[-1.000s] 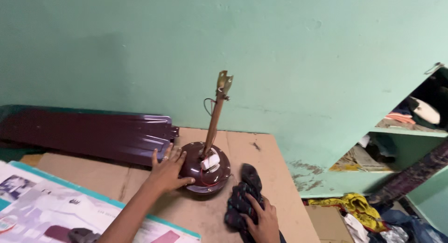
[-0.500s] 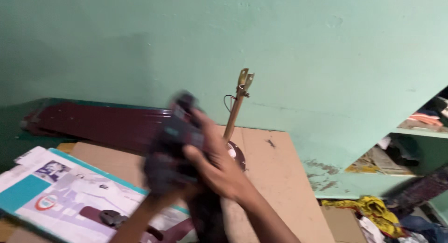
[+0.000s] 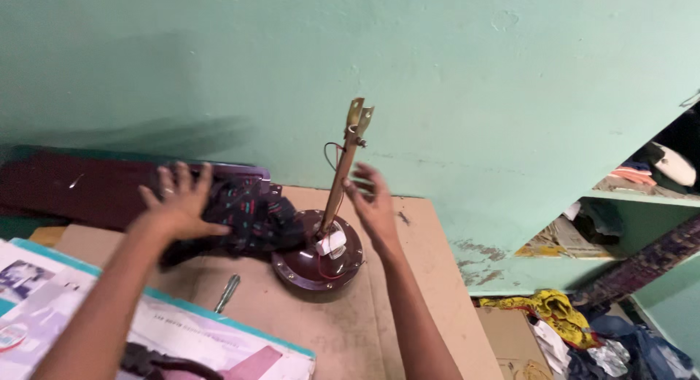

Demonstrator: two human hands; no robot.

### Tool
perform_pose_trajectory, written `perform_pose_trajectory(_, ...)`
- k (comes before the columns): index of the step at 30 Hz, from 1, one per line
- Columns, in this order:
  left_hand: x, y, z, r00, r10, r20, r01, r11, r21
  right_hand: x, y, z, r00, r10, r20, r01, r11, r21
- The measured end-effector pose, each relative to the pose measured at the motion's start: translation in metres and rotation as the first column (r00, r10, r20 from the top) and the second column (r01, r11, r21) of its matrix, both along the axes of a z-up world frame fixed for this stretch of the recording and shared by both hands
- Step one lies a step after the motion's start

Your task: The person handles a ceiling fan motor and several fan blades on a cardboard-covered floor, moving and organizing the parts.

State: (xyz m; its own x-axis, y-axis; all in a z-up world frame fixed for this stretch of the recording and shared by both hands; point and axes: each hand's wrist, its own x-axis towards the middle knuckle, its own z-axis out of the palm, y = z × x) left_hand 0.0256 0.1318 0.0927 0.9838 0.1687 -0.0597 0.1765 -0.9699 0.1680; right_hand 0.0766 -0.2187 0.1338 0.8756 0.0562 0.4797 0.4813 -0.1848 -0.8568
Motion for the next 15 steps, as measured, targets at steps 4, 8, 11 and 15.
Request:
perform_pose_trajectory(4,0.024,-0.048,-0.055,0.98,-0.195,-0.045,0.192,0.979,-0.066,0.021,0.015,-0.038,0.792,0.564,-0.235,-0.548,0.826,0.133)
perform_pose_trajectory(8,0.034,-0.062,-0.099,0.949,-0.207,-0.239,0.217,0.976,0.015,0.021,0.049,-0.072,0.886,0.398,-0.239,-0.368,0.916,0.162)
perform_pose_trajectory(11,0.037,-0.047,-0.137,0.933,-0.236,-0.271,0.197,0.966,-0.166,0.02,0.054,-0.085,0.92,0.314,-0.235,-0.248,0.93,0.271)
perform_pose_trajectory(15,0.049,-0.029,-0.189,0.945,-0.205,-0.256,0.165,0.972,-0.166,0.025,0.043,-0.086,0.933,0.277,-0.229,-0.172,0.904,0.391)
